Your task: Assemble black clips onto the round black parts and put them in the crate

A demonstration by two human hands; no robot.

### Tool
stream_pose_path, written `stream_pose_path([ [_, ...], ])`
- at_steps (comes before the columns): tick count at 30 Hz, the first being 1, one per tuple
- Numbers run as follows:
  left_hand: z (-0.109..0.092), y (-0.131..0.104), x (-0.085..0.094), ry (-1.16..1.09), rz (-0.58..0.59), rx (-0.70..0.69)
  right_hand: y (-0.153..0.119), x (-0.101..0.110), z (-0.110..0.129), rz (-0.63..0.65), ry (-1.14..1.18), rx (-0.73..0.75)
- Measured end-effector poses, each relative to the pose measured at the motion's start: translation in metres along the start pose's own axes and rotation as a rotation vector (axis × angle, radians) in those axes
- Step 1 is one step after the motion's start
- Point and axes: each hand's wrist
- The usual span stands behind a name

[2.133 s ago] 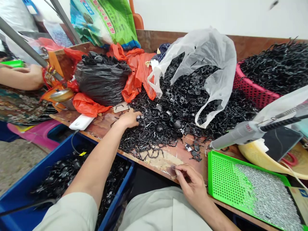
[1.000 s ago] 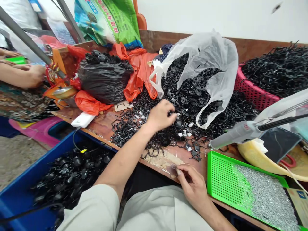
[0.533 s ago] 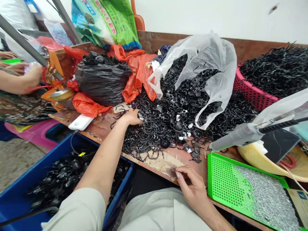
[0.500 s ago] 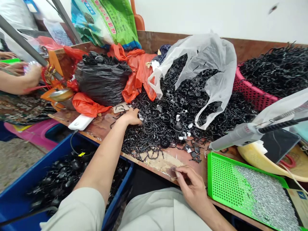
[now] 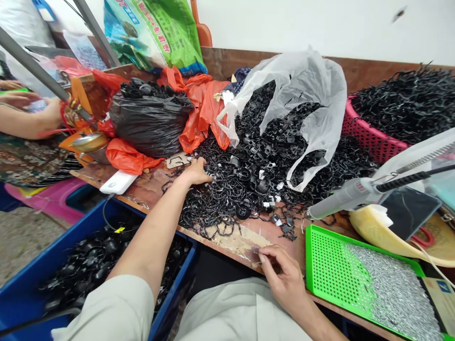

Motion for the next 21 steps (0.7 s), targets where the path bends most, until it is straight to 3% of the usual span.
stream_pose_path([
  [10,-0.007,0.004,-0.007,0.003,-0.069,0.1,0.0,-0.002,-0.008,0.012,-0.004,-0.012],
  [21,-0.011,0.0,-0.018,-0.072,-0.225,0.067,0.001,0.0,-0.003,0.01,-0.011,0.012],
])
Point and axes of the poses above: each hand's wrist, its own y-axis towards the middle knuckle, its own x-axis out of the back of the hand, z = x × y, and after that the axes turned 3 degrees about -x, right-handed
